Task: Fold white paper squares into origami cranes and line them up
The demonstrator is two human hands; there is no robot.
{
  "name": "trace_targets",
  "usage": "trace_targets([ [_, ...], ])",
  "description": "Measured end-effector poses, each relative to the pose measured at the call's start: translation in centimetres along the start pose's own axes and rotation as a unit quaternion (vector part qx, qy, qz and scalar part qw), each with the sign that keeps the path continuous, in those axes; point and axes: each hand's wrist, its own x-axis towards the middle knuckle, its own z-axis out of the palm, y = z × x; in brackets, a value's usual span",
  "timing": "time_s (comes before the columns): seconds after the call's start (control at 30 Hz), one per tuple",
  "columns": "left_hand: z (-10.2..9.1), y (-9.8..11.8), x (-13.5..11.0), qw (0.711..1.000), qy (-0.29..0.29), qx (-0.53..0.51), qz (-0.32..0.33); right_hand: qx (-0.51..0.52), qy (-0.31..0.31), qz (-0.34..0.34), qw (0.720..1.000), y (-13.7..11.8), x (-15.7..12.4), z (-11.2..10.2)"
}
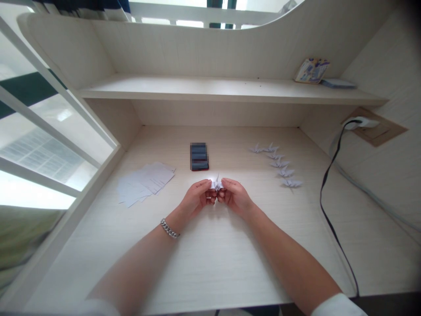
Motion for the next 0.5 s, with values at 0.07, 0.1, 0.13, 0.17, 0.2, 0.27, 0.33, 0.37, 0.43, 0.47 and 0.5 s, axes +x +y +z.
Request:
trace_targets([
  [0.07,-0.06,0.00,0.05,1.000,0.003,0.017,-0.007,-0.025,0.004,-0.002,1.000,-0.10,-0.08,0.07],
  [0.1,-0.09,-0.05,0.09,1.000,0.000,0.027,-0.008,-0.034,0.003,-0.002,0.999,-0.14,-0.11,0.07],
  [0.13,-0.14,-0.12,0.14,0.999,-0.003,0.036,-0.006,-0.042,0.002,-0.001,0.999,-0.16,-0.14,0.04],
  [0.17,-0.19,-0.22,0.20,0.999,-0.005,0.043,-0.004,-0.048,0.002,0.000,0.999,-0.18,-0.17,-0.01],
  [0.2,-0.24,-0.32,0.25,0.999,-0.006,0.049,-0.001,-0.054,0.002,0.003,0.999,-0.19,-0.19,-0.08],
  [0.27,-0.35,-0.51,0.35,0.998,-0.002,0.059,0.006,-0.069,0.000,0.007,0.998,-0.21,-0.22,-0.24],
  [0.33,-0.44,-0.61,0.39,0.998,0.000,0.065,0.011,-0.082,-0.007,0.012,0.997,-0.25,-0.23,-0.37],
  [0.37,-0.45,-0.61,0.38,0.998,0.000,0.066,0.013,-0.084,-0.012,0.015,0.996,-0.28,-0.24,-0.40],
  [0.43,-0.42,-0.52,0.33,0.998,-0.005,0.063,0.014,-0.070,-0.020,0.020,0.997,-0.34,-0.24,-0.41],
  [0.47,-0.37,-0.45,0.28,0.998,-0.008,0.058,0.013,-0.055,-0.024,0.021,0.998,-0.35,-0.23,-0.41],
  [0.5,-0.31,-0.38,0.23,0.999,-0.010,0.051,0.012,-0.038,-0.027,0.023,0.999,-0.34,-0.21,-0.40],
])
